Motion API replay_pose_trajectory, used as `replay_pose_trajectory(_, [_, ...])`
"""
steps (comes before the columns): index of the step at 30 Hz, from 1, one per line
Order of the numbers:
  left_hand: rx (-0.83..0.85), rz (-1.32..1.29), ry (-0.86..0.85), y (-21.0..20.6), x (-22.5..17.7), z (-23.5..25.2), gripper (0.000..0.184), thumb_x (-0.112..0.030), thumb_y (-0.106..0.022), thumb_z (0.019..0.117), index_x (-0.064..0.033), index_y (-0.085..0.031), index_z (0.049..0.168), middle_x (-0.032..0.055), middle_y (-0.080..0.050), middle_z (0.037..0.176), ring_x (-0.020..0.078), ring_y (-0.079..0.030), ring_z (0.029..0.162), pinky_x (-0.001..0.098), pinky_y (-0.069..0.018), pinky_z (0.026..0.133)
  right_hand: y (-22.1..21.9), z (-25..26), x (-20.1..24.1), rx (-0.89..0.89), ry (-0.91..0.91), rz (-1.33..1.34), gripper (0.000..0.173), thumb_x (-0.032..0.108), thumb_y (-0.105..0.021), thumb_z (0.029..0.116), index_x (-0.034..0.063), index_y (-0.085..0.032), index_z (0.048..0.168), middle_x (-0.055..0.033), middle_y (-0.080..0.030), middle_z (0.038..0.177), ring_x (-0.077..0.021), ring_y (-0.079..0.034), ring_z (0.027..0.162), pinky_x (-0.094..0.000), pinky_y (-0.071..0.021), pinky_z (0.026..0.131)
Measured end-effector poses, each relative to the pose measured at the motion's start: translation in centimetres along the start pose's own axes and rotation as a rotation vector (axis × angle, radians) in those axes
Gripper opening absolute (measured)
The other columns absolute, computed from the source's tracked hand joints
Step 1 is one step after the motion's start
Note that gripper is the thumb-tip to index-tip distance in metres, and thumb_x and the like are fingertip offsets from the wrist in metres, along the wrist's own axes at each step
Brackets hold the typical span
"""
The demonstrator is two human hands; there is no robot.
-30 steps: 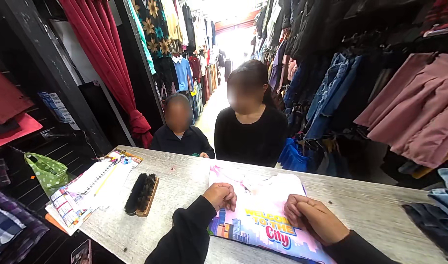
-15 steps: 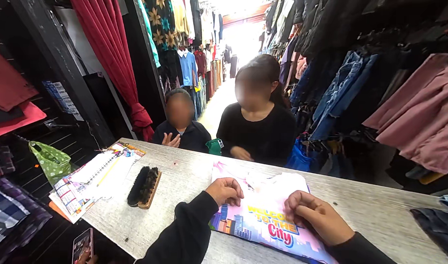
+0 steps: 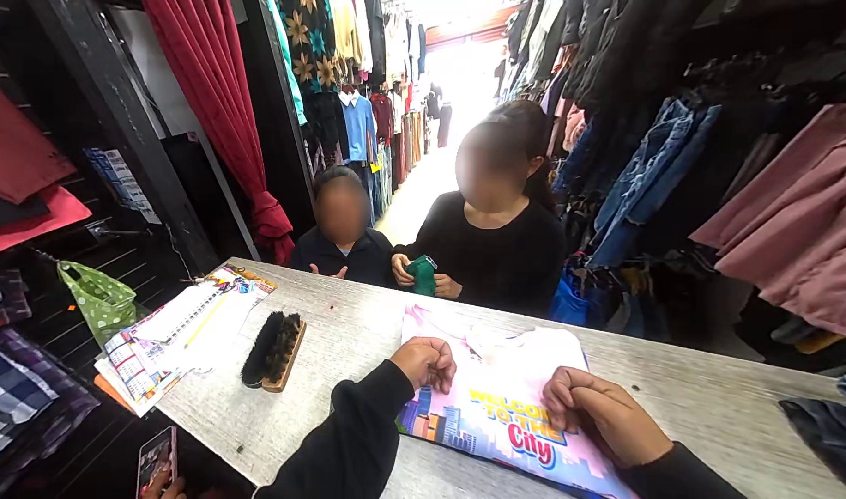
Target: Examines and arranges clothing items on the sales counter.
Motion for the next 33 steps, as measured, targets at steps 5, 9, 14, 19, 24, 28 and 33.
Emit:
replay_pose_trajectory(5, [0.022, 0.009, -0.007, 0.06, 0.12, 0.13, 0.032, 0.000, -0.031, 0.0940, -0.0117, -0.051, 0.072, -0.0028, -0.060, 0.061, 0.0057, -0.057, 0.051, 0.0206, -0.0489, 0.050, 0.04, 0.00, 0.01, -0.026, -0.001, -0.035, 0.028, 0.005, -0.038, 0.0820, 0.0208, -0.055, 0.065, 0.0063, -0.063, 0.061, -0.0035, -0.058, 0.048, -0.0201, -0.0483, 0.045])
replay_pose_trajectory(9, [0.021, 0.019, -0.023, -0.15, -0.31, -0.31, 0.034, 0.001, -0.030, 0.0936, -0.0140, -0.050, 0.070, -0.0040, -0.061, 0.061, 0.0052, -0.058, 0.051, 0.0208, -0.0496, 0.050, -0.14, -0.06, 0.12, 0.016, -0.010, -0.012, 0.029, 0.007, -0.039, 0.0807, 0.0233, -0.053, 0.061, 0.0080, -0.058, 0.056, -0.0027, -0.055, 0.045, -0.0198, -0.0457, 0.042])
replay_pose_trajectory(14, [0.041, 0.021, -0.060, -0.22, -0.46, -0.42, 0.034, -0.001, -0.029, 0.0924, -0.0147, -0.051, 0.070, -0.0041, -0.062, 0.062, 0.0054, -0.059, 0.052, 0.0210, -0.0500, 0.050, 0.03, -0.13, 0.03, 0.051, 0.033, 0.013, 0.031, 0.011, -0.039, 0.0835, 0.0256, -0.054, 0.061, 0.0093, -0.056, 0.055, -0.0027, -0.054, 0.045, -0.0207, -0.0461, 0.043])
replay_pose_trajectory(19, [0.065, 0.029, -0.075, -0.14, -0.31, -0.28, 0.036, -0.008, -0.027, 0.0958, -0.0149, -0.051, 0.070, -0.0045, -0.061, 0.062, 0.0057, -0.059, 0.054, 0.0213, -0.0497, 0.051, 0.12, -0.18, 0.09, 0.039, 0.010, 0.025, 0.032, 0.015, -0.037, 0.0883, 0.0249, -0.057, 0.065, 0.0091, -0.060, 0.058, -0.0032, -0.057, 0.048, -0.0208, -0.0489, 0.045])
replay_pose_trajectory(24, [0.046, 0.027, -0.037, -0.06, -0.23, -0.25, 0.039, -0.009, -0.024, 0.0998, -0.0149, -0.051, 0.072, -0.0044, -0.061, 0.063, 0.0060, -0.059, 0.054, 0.0214, -0.0504, 0.052, -0.13, -0.23, 0.27, -0.031, -0.020, -0.055, 0.035, 0.019, -0.039, 0.0941, 0.0238, -0.051, 0.062, 0.0091, -0.055, 0.053, -0.0036, -0.054, 0.044, -0.0210, -0.0471, 0.043])
replay_pose_trajectory(28, [0.016, 0.040, -0.015, -0.21, -0.39, -0.35, 0.041, -0.011, -0.024, 0.1034, -0.0148, -0.049, 0.070, -0.0043, -0.060, 0.062, 0.0056, -0.058, 0.053, 0.0207, -0.0495, 0.051, -0.44, -0.23, 0.54, -0.063, -0.065, -0.089, 0.034, 0.019, -0.043, 0.0971, 0.0217, -0.050, 0.064, 0.0082, -0.054, 0.052, -0.0035, -0.052, 0.042, -0.0200, -0.0455, 0.041])
replay_pose_trajectory(33, [0.003, 0.065, -0.019, -0.20, -0.30, -0.23, 0.046, -0.019, -0.028, 0.1103, -0.0135, -0.050, 0.070, -0.0036, -0.059, 0.059, 0.0065, -0.058, 0.050, 0.0217, -0.0508, 0.051, -0.37, -0.26, 0.40, -0.068, -0.081, -0.087, 0.038, 0.021, -0.041, 0.1009, 0.0192, -0.053, 0.065, 0.0064, -0.055, 0.053, -0.0047, -0.053, 0.042, -0.0200, -0.0466, 0.042])
Point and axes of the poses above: each hand's wrist, its own z-axis towards the middle knuckle, its own y-axis out of the back of the hand, x = y × z, the point moved 5 cm from there along z, towards the middle knuckle
